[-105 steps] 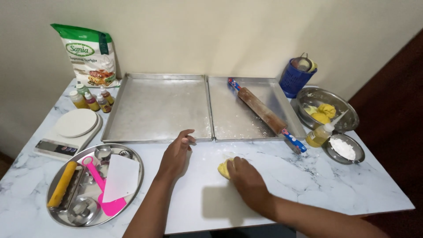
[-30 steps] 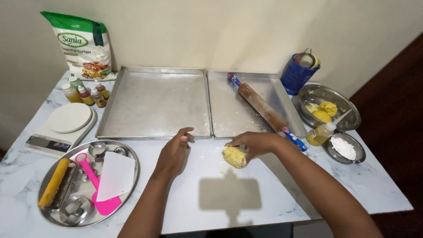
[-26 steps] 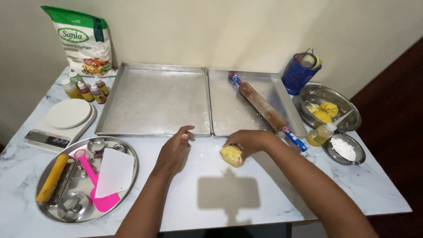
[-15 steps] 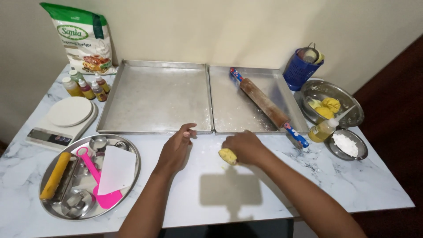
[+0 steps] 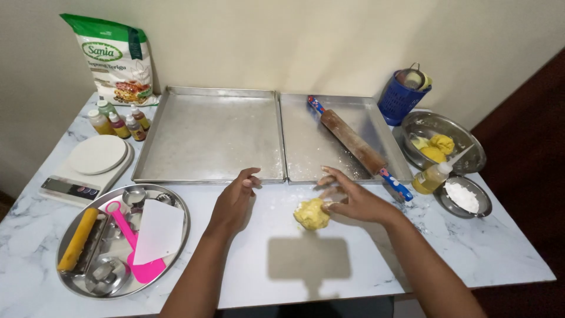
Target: Knead a portion of yellow dough on a marble-style countertop.
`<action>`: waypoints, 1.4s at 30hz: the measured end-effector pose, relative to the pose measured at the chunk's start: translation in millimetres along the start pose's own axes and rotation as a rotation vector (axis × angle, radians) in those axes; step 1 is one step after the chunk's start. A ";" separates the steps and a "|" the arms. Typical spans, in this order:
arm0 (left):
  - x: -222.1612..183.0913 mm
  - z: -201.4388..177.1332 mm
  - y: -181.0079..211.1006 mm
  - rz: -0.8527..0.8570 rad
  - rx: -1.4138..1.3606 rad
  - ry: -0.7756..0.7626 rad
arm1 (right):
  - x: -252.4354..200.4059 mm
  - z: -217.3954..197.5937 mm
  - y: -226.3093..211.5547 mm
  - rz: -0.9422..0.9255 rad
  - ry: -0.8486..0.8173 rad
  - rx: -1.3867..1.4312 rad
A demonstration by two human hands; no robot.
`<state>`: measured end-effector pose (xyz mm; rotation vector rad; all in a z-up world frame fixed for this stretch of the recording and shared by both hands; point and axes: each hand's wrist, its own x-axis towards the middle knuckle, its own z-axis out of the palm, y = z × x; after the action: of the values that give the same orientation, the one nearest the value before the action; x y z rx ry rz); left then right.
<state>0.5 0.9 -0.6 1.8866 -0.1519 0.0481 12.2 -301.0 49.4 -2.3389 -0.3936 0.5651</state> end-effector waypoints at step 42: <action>0.7 -1.2 1.3 -0.031 0.034 -0.012 | 54.8 1.7 31.4 -0.186 -0.173 -0.368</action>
<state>1.1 1.6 1.1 1.9225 -0.1311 0.0188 62.3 -299.4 11.0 -2.5685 -0.8488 0.6502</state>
